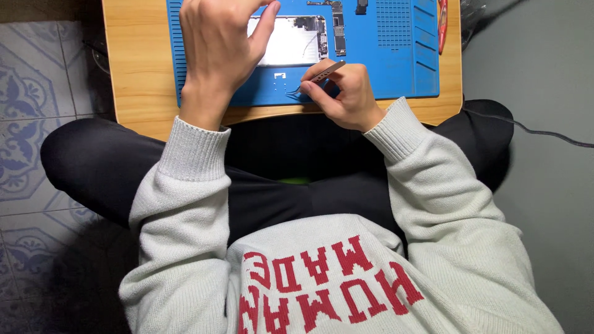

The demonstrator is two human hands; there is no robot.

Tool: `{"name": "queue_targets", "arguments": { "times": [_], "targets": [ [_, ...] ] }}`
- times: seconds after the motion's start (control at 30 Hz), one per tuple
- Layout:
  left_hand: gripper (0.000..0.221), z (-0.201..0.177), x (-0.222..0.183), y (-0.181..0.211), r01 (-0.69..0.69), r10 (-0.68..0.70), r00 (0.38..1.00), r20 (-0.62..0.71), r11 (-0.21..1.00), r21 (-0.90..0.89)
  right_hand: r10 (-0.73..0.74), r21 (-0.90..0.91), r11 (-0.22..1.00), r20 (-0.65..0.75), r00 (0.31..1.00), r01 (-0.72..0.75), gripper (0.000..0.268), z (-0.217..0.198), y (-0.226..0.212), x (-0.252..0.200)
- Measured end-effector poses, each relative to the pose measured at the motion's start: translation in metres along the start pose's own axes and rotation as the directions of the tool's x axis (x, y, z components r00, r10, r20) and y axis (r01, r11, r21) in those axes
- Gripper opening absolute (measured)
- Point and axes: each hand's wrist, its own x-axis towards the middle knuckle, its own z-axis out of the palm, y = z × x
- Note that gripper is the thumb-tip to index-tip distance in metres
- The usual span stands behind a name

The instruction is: Repairing a mobile phone by manipulating internal components and using precision tools.

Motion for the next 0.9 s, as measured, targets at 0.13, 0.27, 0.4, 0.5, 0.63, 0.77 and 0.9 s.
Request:
{"name": "queue_targets", "arguments": {
  "times": [0.13, 0.27, 0.4, 0.5, 0.63, 0.77, 0.9],
  "targets": [
    [0.016, 0.0017, -0.0010, -0.0001, -0.008, 0.008, 1.000, 0.005, 1.000, 0.020, -0.017, -0.017, 1.000, -0.006, 1.000, 0.017, 0.006, 0.0002, 0.0015, -0.0007],
    [0.015, 0.0022, -0.0002, 0.0001, -0.006, 0.006, 1.000, 0.010, 1.000, 0.014, -0.023, -0.017, 1.000, -0.004, 1.000, 0.023, 0.007, -0.0001, 0.0017, 0.0003],
    [0.017, 0.0035, -0.0023, 0.0001, -0.018, 0.018, 1.000, 0.009, 0.999, 0.028, -0.017, -0.029, 0.999, 0.002, 1.000, 0.017, 0.005, -0.0001, 0.0003, -0.0010],
    [0.017, 0.0047, -0.0022, -0.0014, -0.030, 0.030, 0.999, 0.014, 0.999, 0.038, -0.013, -0.034, 0.999, 0.000, 1.000, 0.013, 0.006, 0.0002, 0.0006, -0.0007],
    [0.014, 0.0046, -0.0014, -0.0016, -0.030, 0.030, 0.999, 0.037, 1.000, 0.005, -0.019, -0.032, 0.999, -0.001, 1.000, 0.019, 0.006, 0.0000, 0.0002, -0.0004],
    [0.014, 0.0051, -0.0023, -0.0013, -0.029, 0.029, 0.999, 0.036, 0.999, 0.013, -0.024, -0.029, 0.999, -0.002, 1.000, 0.024, 0.007, 0.0002, 0.0001, 0.0001],
    [0.013, 0.0066, -0.0032, -0.0011, -0.028, 0.027, 0.998, 0.053, 1.000, 0.010, -0.047, -0.022, 0.999, -0.003, 0.999, 0.047, 0.005, 0.0004, 0.0015, -0.0006]
  ]
}}
